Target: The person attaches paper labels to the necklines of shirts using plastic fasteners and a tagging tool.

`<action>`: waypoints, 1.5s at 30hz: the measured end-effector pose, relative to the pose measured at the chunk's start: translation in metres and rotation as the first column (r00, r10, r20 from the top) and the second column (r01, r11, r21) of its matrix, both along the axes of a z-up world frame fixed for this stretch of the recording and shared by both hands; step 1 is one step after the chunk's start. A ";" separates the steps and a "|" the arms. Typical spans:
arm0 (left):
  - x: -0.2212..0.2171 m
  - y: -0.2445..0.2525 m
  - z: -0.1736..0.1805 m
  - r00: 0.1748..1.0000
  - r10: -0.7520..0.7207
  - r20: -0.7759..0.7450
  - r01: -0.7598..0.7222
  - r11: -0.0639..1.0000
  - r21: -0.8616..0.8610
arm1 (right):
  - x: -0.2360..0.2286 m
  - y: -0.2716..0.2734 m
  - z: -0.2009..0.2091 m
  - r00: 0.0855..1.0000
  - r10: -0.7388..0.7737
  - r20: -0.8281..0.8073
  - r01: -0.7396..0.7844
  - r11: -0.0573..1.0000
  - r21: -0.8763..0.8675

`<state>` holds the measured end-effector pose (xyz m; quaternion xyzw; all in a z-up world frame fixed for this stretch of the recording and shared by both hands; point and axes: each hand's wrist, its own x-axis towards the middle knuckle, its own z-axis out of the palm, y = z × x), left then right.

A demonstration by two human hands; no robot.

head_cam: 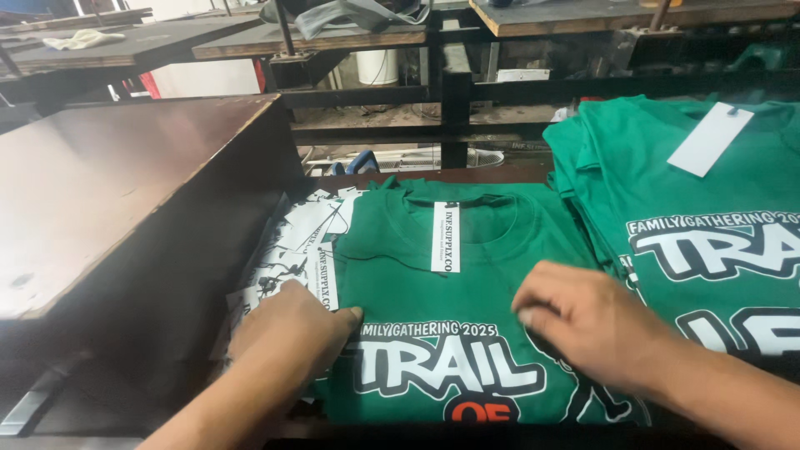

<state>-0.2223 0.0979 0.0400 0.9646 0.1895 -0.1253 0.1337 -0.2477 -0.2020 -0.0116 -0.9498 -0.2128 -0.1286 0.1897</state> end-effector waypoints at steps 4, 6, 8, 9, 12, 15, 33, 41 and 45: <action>-0.001 0.010 0.003 0.996 0.080 -0.050 -0.083 0.995 -0.052 | 0.005 0.007 0.020 0.911 -0.385 -0.150 0.393 0.919 0.026; 0.000 0.013 0.003 0.990 0.113 -0.078 -0.120 0.990 -0.079 | 0.008 0.009 0.030 0.800 -0.558 -0.220 0.576 0.817 0.022; 0.025 0.026 -0.020 0.988 0.125 -0.092 -0.133 0.987 -0.091 | 0.012 0.005 0.033 0.728 -0.637 -0.252 0.662 0.750 0.018; 0.050 0.038 -0.045 0.944 -0.262 -0.198 0.304 0.926 0.224 | 0.015 0.001 0.031 0.728 -0.641 -0.243 0.652 0.757 -0.043; 0.042 0.038 -0.037 0.979 -0.195 -0.059 0.181 0.967 -0.179 | 0.014 0.007 0.041 0.703 -0.655 -0.278 0.649 0.750 -0.126; 0.030 0.033 -0.014 0.979 0.197 0.048 -0.135 0.812 -0.568 | 0.009 0.013 0.048 0.687 -0.647 -0.330 0.640 0.754 -0.145; -0.001 0.036 -0.069 0.237 -0.856 0.460 0.858 0.406 0.313 | 0.000 0.004 0.027 0.826 -0.489 -0.281 0.502 0.864 -0.028; 0.003 -0.012 0.015 0.796 -0.449 0.405 0.462 0.884 0.071 | -0.015 0.008 0.039 0.954 -0.085 -0.287 0.078 0.996 -0.037; -0.002 -0.018 0.011 0.838 -0.237 0.491 0.312 0.947 -0.075 | -0.006 -0.003 0.029 0.986 0.083 0.145 -0.080 0.997 -0.024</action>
